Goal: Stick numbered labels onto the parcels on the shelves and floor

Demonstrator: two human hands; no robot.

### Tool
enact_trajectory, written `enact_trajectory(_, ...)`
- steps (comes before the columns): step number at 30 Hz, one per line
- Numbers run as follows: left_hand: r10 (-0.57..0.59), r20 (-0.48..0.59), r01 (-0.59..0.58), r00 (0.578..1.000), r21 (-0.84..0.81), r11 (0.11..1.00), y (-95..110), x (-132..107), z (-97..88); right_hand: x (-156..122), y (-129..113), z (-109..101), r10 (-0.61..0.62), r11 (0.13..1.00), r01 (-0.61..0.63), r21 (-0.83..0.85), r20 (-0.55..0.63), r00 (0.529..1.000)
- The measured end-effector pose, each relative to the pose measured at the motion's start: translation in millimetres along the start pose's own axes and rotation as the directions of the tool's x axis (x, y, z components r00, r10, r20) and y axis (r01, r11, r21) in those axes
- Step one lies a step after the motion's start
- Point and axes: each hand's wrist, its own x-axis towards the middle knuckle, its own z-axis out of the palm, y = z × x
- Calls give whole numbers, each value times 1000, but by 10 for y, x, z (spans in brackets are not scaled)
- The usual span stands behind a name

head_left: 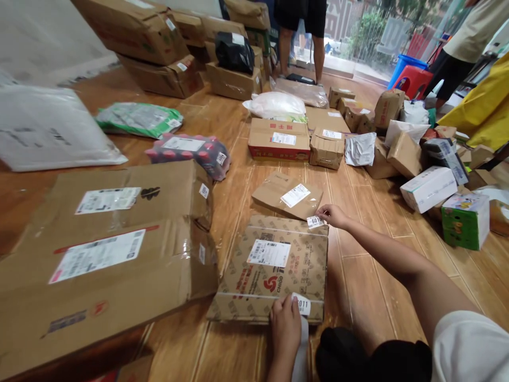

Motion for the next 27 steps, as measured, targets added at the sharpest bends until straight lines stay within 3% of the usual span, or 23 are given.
enact_trajectory(9, -34, 22, 34, 999, 12, 999, 113, -15, -52, 42, 109, 31, 8, 995, -10, -96, -25, 1000)
enact_trajectory(16, -21, -3, 21, 1000, -11, 1000, 71, -66, -25, 251, 532, 46, 122, 953, -180, -243, -234, 964)
enact_trajectory(21, -68, 30, 71, 997, -109, 992, -16, -95, -38, 476, 748, 225, 175, 938, -241, -249, -261, 949)
enact_trajectory(27, -125, 99, 144, 987, -216, 966, -75, -147, -70, 531, 853, 440, 150, 964, -207, -164, -304, 941)
